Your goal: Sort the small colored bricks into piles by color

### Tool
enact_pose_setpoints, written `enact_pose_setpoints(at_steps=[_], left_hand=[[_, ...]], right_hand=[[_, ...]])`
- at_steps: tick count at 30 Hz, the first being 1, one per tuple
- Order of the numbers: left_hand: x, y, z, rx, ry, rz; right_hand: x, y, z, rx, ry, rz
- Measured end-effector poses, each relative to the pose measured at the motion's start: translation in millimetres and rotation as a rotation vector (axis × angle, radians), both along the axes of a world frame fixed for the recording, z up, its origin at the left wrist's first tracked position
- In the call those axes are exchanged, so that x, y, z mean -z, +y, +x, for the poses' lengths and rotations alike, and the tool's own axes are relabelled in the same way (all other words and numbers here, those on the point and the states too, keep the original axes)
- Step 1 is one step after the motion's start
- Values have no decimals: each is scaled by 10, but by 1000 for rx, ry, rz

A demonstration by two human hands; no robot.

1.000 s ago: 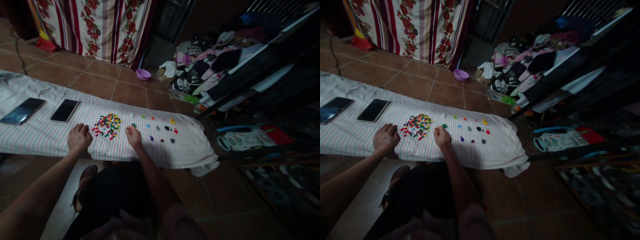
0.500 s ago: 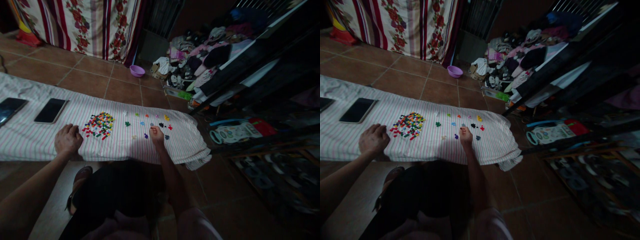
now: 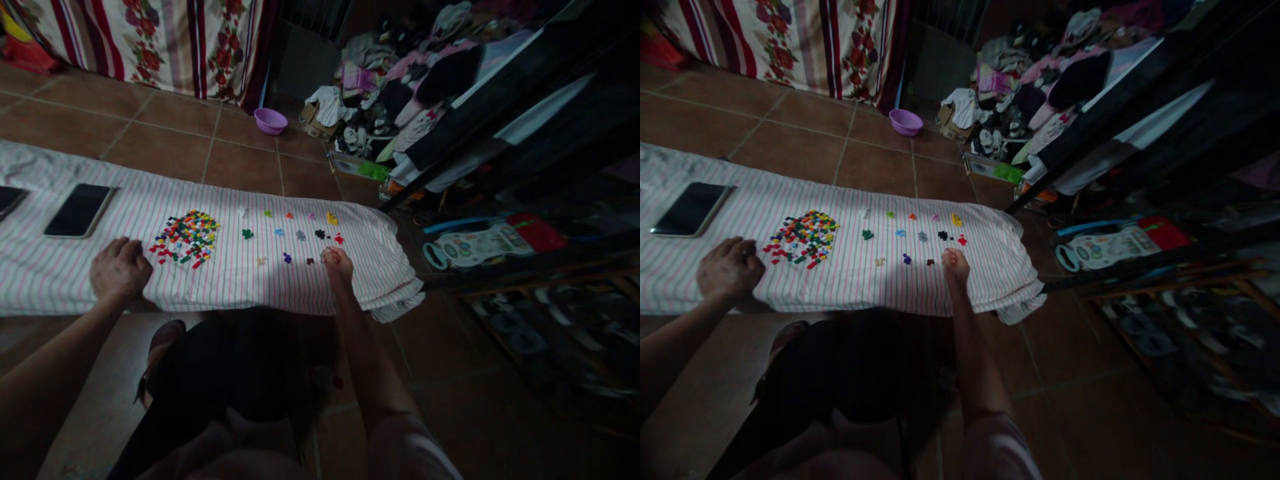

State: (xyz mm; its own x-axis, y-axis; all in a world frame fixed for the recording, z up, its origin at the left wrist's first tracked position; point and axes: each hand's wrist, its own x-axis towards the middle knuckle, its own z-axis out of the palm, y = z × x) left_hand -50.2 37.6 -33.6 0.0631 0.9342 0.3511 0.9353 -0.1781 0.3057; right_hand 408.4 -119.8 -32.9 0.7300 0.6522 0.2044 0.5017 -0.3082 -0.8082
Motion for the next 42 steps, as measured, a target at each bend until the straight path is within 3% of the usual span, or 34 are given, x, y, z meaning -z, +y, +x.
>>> enact_pose_setpoints(at_steps=[3,7,14,22,27,42], left_hand=[[-34,-3,7,0,-8,-24],[-64,-2,19,-7,4,-56],[-1,10,8,-35,-54,-34],[-41,1,19,-7,-9,-29],[-14,1,12,-14,-38,-6],[-91,-31,32,4,-27,-20]], right_hand=[[-65,-25,-81,-8,20,-42],[-110,-7,-295,-141,-103,-62],[-14,97,-612,-263,-116,-97],[61,-152,-422,-81,-113,-120],[183,-331,-255,-38,-153,-149],[197,-258,-342,-22,-230,-265]])
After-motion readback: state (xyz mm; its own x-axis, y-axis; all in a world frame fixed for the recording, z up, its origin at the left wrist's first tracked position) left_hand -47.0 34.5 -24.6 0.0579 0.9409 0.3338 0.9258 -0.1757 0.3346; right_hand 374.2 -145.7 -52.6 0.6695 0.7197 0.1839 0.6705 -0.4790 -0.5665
